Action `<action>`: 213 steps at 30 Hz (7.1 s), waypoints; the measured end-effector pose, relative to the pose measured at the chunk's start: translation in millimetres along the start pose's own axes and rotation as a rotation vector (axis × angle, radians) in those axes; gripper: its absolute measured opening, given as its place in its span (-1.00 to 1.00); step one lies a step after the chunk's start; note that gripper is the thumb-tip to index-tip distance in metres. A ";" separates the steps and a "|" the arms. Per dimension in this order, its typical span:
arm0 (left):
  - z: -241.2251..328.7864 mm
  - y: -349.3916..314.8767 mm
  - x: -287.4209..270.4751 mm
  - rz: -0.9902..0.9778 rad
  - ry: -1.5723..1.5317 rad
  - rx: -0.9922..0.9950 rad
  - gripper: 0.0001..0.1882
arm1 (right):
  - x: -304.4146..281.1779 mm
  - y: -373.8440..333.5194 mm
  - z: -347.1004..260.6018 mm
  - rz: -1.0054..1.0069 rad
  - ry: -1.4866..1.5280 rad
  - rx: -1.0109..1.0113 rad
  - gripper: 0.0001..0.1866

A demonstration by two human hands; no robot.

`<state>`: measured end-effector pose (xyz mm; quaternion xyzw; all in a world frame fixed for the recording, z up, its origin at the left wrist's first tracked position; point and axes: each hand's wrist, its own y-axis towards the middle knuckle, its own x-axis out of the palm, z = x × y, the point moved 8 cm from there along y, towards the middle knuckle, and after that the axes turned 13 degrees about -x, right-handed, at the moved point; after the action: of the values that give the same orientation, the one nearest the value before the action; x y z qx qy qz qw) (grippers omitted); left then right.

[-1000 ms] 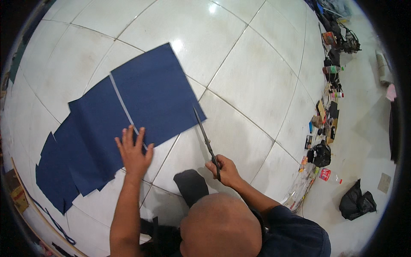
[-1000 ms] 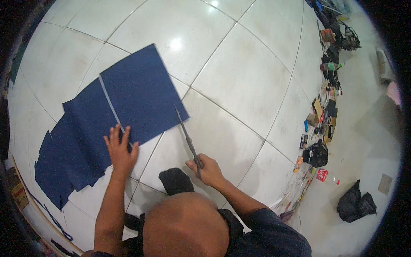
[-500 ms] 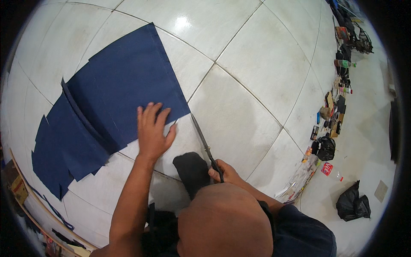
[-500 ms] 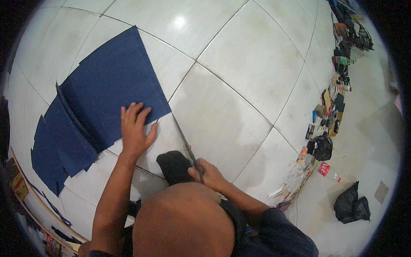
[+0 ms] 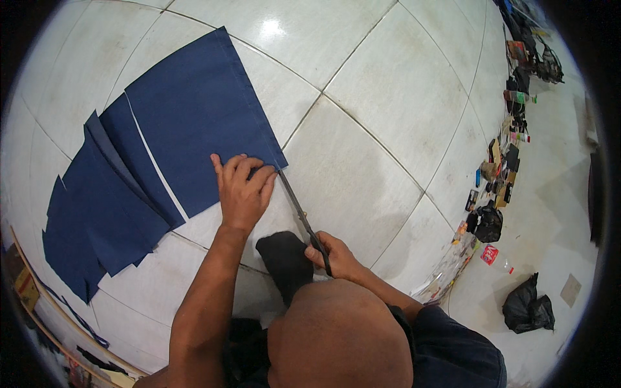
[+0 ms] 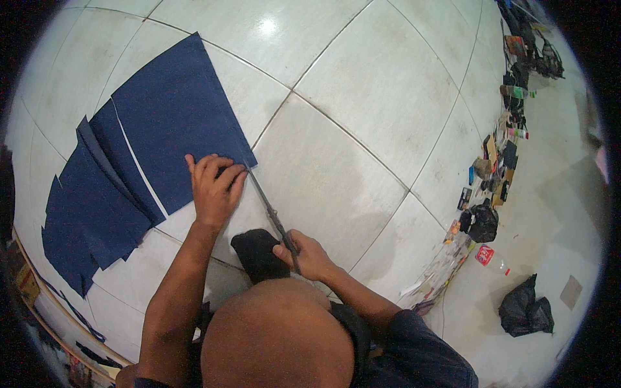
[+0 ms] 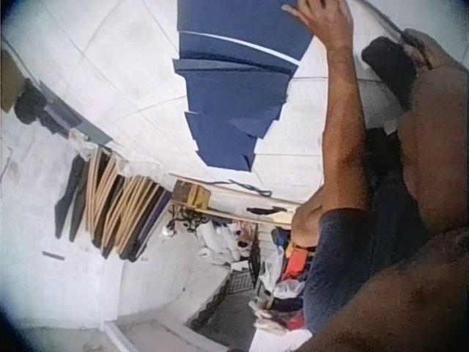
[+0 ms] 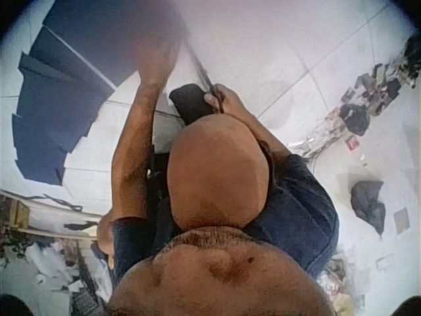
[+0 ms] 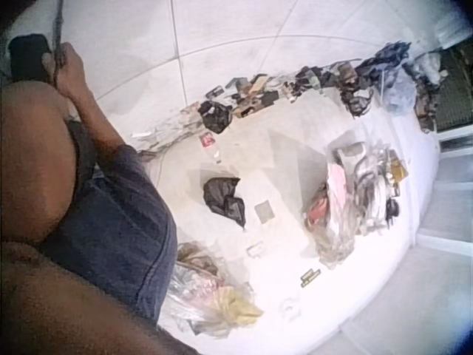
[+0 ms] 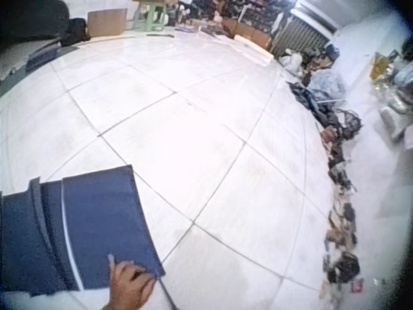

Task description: The person cuts a long piece of blue fabric into smaller rectangular sections using shears while kneeling on a tiled floor.

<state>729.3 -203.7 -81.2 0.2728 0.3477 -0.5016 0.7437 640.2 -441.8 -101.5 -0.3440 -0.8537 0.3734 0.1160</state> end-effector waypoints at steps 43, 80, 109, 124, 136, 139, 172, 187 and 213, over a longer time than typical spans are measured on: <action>3.6 -1.4 -4.9 -0.058 -0.057 -0.028 -0.88 | -0.3 37.6 -20.3 0.149 0.007 -0.084 -0.38; 4.4 -20.2 -1.5 -0.187 0.089 0.073 -0.50 | -14.1 56.8 -80.7 0.103 0.015 -0.079 -0.39; -2.0 -47.0 28.4 -0.219 0.337 0.059 -0.34 | -12.8 76.2 -86.2 0.152 -0.114 -0.112 -0.33; -2.6 -46.4 28.5 -0.227 0.306 0.051 -0.16 | -17.7 106.8 -129.7 0.227 -0.101 -0.246 -0.40; 3.3 -44.1 26.6 -0.200 0.331 0.052 -0.33 | -19.0 141.4 -137.1 0.236 -0.092 -0.245 -0.41; 6.4 -41.8 24.4 -0.175 0.343 0.065 -0.35 | -21.4 149.6 -138.0 0.257 -0.119 -0.247 -0.38; 14.0 -42.8 20.7 -0.139 0.280 0.098 -0.27 | -40.1 210.1 -220.4 0.252 -0.060 -0.342 -0.33; 17.5 4.2 15.7 -0.080 0.166 0.058 -0.46 | -172.2 99.0 -120.7 0.781 -0.940 -0.536 -0.62; -340.3 -357.9 -590.9 0.101 0.755 -1.023 -0.70 | -34.2 128.3 -195.4 0.359 -0.742 -0.562 -0.39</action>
<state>160.8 257.3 158.3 0.0571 0.7682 -0.1057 0.6288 818.5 -293.7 -55.9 -0.3474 -0.8322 0.2404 -0.3591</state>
